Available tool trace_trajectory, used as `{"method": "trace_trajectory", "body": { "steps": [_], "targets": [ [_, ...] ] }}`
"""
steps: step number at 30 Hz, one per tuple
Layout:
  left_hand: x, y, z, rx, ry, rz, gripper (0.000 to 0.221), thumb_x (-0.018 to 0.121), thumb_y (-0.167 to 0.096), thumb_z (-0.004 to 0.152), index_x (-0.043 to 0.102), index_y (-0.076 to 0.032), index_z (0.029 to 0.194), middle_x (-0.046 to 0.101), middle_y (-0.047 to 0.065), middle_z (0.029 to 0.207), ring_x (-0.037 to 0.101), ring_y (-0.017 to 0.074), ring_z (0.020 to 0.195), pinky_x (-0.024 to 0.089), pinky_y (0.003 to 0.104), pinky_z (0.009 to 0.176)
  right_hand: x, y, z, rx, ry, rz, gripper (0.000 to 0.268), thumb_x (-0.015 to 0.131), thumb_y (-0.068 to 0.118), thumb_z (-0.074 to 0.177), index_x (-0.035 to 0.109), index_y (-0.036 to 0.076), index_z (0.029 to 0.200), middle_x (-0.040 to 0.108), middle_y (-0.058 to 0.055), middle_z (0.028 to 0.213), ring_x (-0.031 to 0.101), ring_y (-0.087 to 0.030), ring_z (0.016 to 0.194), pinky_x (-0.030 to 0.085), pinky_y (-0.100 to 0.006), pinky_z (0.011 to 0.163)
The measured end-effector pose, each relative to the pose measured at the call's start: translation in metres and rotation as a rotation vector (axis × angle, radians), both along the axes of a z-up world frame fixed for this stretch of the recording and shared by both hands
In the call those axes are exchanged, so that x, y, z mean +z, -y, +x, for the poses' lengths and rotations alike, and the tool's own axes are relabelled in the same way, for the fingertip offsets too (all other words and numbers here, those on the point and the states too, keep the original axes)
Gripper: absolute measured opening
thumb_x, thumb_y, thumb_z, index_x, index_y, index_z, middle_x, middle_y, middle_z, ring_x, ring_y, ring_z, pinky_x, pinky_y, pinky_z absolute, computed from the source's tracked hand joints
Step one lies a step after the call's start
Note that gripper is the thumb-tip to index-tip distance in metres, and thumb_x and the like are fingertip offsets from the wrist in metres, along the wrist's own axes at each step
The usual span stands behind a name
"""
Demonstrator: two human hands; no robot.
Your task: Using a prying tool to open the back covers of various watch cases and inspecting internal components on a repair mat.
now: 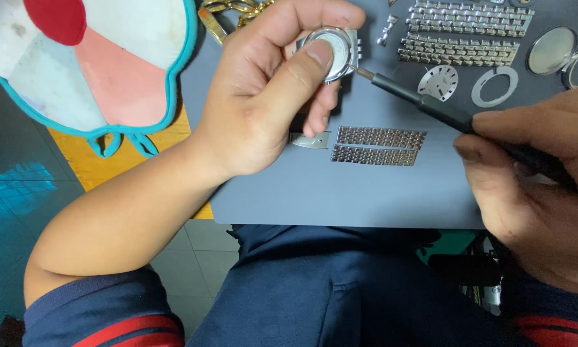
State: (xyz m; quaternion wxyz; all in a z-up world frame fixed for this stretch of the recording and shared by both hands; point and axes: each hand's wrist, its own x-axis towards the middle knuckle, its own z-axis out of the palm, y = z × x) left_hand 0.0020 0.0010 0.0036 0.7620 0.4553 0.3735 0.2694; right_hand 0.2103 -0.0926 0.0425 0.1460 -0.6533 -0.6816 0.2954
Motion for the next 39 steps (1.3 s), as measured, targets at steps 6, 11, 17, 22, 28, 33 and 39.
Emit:
{"method": "trace_trajectory", "body": {
  "steps": [6, 11, 17, 22, 28, 33, 39],
  "targets": [
    [0.003, -0.002, 0.001, -0.022, -0.036, 0.024, 0.024, 0.034, -0.014, 0.086, 0.042, -0.003, 0.106, 0.053, 0.01, 0.063, 0.054, 0.0135, 0.052, 0.047, 0.019, 0.045, 0.003, 0.004, -0.005, -0.183, -0.071, -0.154, 0.02, 0.054, 0.004, 0.088, 0.052, -0.008, 0.104, 0.046, -0.016, 0.085, 0.042, -0.018, 0.063, 0.032, -0.024, 0.06],
    [-0.002, 0.002, 0.001, 0.007, 0.082, -0.02, 0.019, 0.034, -0.014, 0.087, 0.033, -0.005, 0.104, 0.044, 0.009, 0.06, 0.043, 0.0107, 0.047, 0.041, 0.02, 0.048, 0.005, 0.001, -0.005, -0.155, -0.089, -0.104, 0.019, 0.056, 0.0, 0.089, 0.051, -0.011, 0.104, 0.043, -0.017, 0.085, 0.039, -0.018, 0.062, 0.032, -0.024, 0.061],
    [0.003, -0.001, 0.001, -0.021, -0.031, 0.055, 0.025, 0.036, -0.017, 0.087, 0.04, -0.005, 0.109, 0.05, 0.007, 0.063, 0.051, 0.0097, 0.051, 0.045, 0.017, 0.047, 0.009, -0.004, -0.002, -0.061, -0.033, -0.06, 0.018, 0.06, -0.005, 0.088, 0.052, -0.013, 0.102, 0.045, -0.023, 0.09, 0.041, -0.021, 0.061, 0.035, -0.028, 0.061],
    [0.001, 0.002, 0.002, -0.019, -0.051, 0.063, 0.028, 0.037, -0.02, 0.087, 0.04, -0.006, 0.111, 0.052, 0.007, 0.066, 0.053, 0.009, 0.054, 0.045, 0.016, 0.047, 0.01, -0.005, -0.007, -0.121, -0.056, -0.063, 0.015, 0.059, -0.003, 0.089, 0.053, -0.012, 0.1, 0.046, -0.019, 0.085, 0.039, -0.02, 0.06, 0.032, -0.027, 0.059],
    [0.001, 0.002, 0.004, -0.016, -0.039, 0.066, 0.026, 0.037, -0.018, 0.086, 0.039, -0.005, 0.109, 0.051, 0.007, 0.063, 0.052, 0.009, 0.052, 0.045, 0.017, 0.045, 0.006, 0.0, -0.005, -0.182, -0.081, 0.0, 0.013, 0.055, -0.003, 0.093, 0.051, -0.011, 0.103, 0.046, -0.02, 0.093, 0.041, -0.021, 0.071, 0.033, -0.027, 0.067],
    [0.002, 0.004, 0.004, -0.014, -0.018, 0.092, 0.022, 0.041, -0.018, 0.084, 0.041, -0.005, 0.102, 0.048, 0.006, 0.062, 0.05, 0.0082, 0.051, 0.045, 0.016, 0.044, -0.014, -0.015, 0.003, -0.052, -0.247, 0.293, 0.02, 0.031, 0.001, 0.098, 0.041, -0.015, 0.105, 0.037, -0.021, 0.082, 0.036, -0.022, 0.063, 0.029, -0.032, 0.066],
    [0.004, 0.012, 0.003, -0.163, -0.174, 0.456, 0.02, 0.046, -0.019, 0.084, 0.048, -0.01, 0.101, 0.036, -0.006, 0.054, 0.032, 0.0042, 0.049, 0.03, 0.018, 0.049, -0.012, -0.039, -0.018, 0.179, -0.144, 0.296, 0.018, 0.051, 0.006, 0.084, 0.055, -0.008, 0.094, 0.039, -0.02, 0.085, 0.047, -0.021, 0.061, 0.038, -0.03, 0.058]
  ]
}}
